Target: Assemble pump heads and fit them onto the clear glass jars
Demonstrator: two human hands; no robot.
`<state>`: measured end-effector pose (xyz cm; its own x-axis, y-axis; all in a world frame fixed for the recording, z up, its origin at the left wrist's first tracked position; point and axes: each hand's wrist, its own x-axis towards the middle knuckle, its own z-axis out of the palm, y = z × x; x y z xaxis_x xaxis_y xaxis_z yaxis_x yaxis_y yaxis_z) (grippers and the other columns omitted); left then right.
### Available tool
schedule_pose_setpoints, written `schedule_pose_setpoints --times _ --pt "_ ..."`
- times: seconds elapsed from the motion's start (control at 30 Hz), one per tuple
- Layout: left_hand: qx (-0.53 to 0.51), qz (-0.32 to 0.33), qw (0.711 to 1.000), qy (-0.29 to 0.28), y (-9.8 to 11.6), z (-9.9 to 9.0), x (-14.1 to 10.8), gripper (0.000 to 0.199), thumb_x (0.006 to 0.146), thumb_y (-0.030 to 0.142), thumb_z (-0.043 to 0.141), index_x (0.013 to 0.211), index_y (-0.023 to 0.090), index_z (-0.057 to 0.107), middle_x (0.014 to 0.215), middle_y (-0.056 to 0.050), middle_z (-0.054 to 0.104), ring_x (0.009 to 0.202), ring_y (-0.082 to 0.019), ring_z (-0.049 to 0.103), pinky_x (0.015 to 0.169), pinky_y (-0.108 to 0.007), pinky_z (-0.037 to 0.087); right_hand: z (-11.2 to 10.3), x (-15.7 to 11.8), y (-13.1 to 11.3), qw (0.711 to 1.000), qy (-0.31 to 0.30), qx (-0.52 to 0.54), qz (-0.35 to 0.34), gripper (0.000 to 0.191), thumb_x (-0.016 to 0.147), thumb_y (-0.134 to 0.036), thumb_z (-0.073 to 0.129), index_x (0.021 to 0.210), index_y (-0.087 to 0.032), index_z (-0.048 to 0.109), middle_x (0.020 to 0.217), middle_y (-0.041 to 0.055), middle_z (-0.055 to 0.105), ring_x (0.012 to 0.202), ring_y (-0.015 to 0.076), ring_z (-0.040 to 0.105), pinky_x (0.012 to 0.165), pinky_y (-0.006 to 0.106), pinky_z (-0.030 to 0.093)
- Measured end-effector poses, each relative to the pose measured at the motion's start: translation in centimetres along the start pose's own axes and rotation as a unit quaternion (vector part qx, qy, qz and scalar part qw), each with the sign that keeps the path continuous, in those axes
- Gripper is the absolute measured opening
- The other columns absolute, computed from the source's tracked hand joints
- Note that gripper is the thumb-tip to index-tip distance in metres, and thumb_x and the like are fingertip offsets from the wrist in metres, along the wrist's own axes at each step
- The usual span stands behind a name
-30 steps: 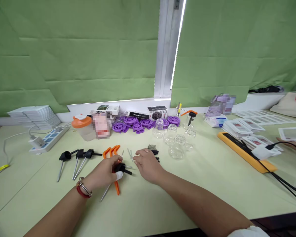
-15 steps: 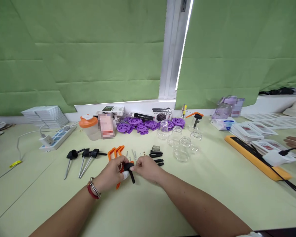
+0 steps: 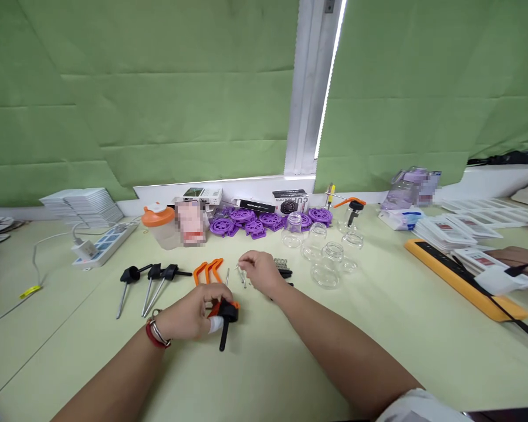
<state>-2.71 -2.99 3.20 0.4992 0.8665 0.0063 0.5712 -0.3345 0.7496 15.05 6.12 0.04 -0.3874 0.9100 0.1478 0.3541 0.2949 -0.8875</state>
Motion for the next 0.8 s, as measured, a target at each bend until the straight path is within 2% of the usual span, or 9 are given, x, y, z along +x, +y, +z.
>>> schedule_pose_setpoints --times 0.1,0.17,0.23,0.3,0.37,0.47,0.57,0.67,0.8 --pt "-0.002 -0.062 0.995 0.083 -0.9 -1.1 0.1 0.020 0.067 0.020 0.058 0.087 0.019 0.059 0.078 -0.001 0.061 0.062 -0.013 0.052 0.056 -0.024 0.042 0.7 0.1 0.5 0.958 -0.078 -0.238 -0.137 0.015 0.083 -0.020 0.052 0.079 -0.018 0.067 0.081 0.0054 0.066 0.077 0.0167 0.059 0.071 0.027 0.041" --pt "0.001 -0.089 0.987 0.134 -1.6 -1.7 0.3 0.018 0.066 0.021 0.059 0.084 0.018 0.057 0.076 -0.001 0.060 0.062 -0.013 0.051 0.056 -0.025 0.041 1.3 -0.2 0.6 0.916 -0.121 -0.345 -0.167 0.018 0.084 -0.018 0.052 0.075 -0.018 0.067 0.080 0.0070 0.065 0.079 0.0181 0.059 0.071 0.027 0.040" --pt "0.005 -0.113 0.978 0.174 -2.2 -2.1 0.5 0.017 0.065 0.023 0.061 0.081 0.017 0.056 0.075 -0.001 0.059 0.063 -0.013 0.050 0.058 -0.025 0.040 1.6 -0.6 0.4 0.899 -0.136 -0.381 -0.169 0.020 0.085 -0.019 0.051 0.072 -0.017 0.066 0.079 0.0073 0.063 0.078 0.0178 0.059 0.068 0.026 0.039" --pt "0.011 -0.137 0.971 0.196 -2.6 -2.1 0.7 0.018 0.065 0.025 0.063 0.080 0.017 0.056 0.072 0.000 0.057 0.062 -0.013 0.049 0.057 -0.025 0.039 1.7 -1.0 -0.1 0.914 -0.117 -0.354 -0.157 0.023 0.088 -0.021 0.048 0.074 -0.017 0.065 0.081 0.0070 0.062 0.078 0.0166 0.058 0.067 0.025 0.038" --pt "0.007 -0.141 0.969 0.205 -2.7 -1.8 0.8 0.021 0.065 0.027 0.064 0.081 0.017 0.055 0.071 0.001 0.056 0.060 -0.012 0.047 0.056 -0.024 0.038 1.8 -1.4 -0.8 0.948 -0.089 -0.277 -0.128 0.028 0.092 -0.026 0.041 0.078 -0.017 0.063 0.079 0.0056 0.061 0.074 0.0149 0.056 0.065 0.024 0.037" --pt "-0.027 -0.112 0.971 0.208 -2.5 -1.2 1.0 0.026 0.064 0.029 0.067 0.083 0.018 0.053 0.074 0.001 0.055 0.063 -0.012 0.047 0.057 -0.023 0.039 2.1 -1.9 -1.7 0.984 -0.116 -0.127 -0.050 0.030 0.092 -0.035 0.039 0.080 -0.017 0.060 0.069 0.0018 0.060 0.062 0.0124 0.053 0.057 0.022 0.036" --pt "-0.059 -0.097 0.973 0.199 -2.2 -1.2 1.0 0.028 0.064 0.033 0.068 0.083 0.018 0.053 0.075 0.001 0.055 0.065 -0.012 0.050 0.059 -0.023 0.040 2.2 -1.9 -2.0 0.991 -0.118 -0.057 -0.001 0.025 0.086 -0.033 0.047 0.071 -0.017 0.059 0.062 0.0000 0.058 0.054 0.0107 0.049 0.053 0.022 0.034" --pt "-0.052 -0.115 0.968 0.216 -2.8 -2.2 0.7 0.023 0.070 0.037 0.063 0.080 0.018 0.053 0.072 0.002 0.054 0.063 -0.012 0.050 0.059 -0.023 0.041 1.4 -1.3 -1.8 0.998 -0.043 -0.038 0.026 0.026 0.084 -0.034 0.048 0.068 -0.017 0.059 0.059 -0.0001 0.057 0.050 0.0103 0.045 0.050 0.023 0.033" --pt "0.091 -0.204 0.930 0.293 -5.0 -4.3 -0.1 0.014 0.076 0.033 0.052 0.076 0.019 0.053 0.065 0.002 0.053 0.059 -0.013 0.049 0.056 -0.024 0.038 -0.4 -0.7 -1.3 0.997 0.050 0.005 0.065 0.026 0.083 -0.039 0.047 0.080 -0.017 0.061 0.061 0.0000 0.058 0.046 0.0105 0.044 0.046 0.023 0.033"
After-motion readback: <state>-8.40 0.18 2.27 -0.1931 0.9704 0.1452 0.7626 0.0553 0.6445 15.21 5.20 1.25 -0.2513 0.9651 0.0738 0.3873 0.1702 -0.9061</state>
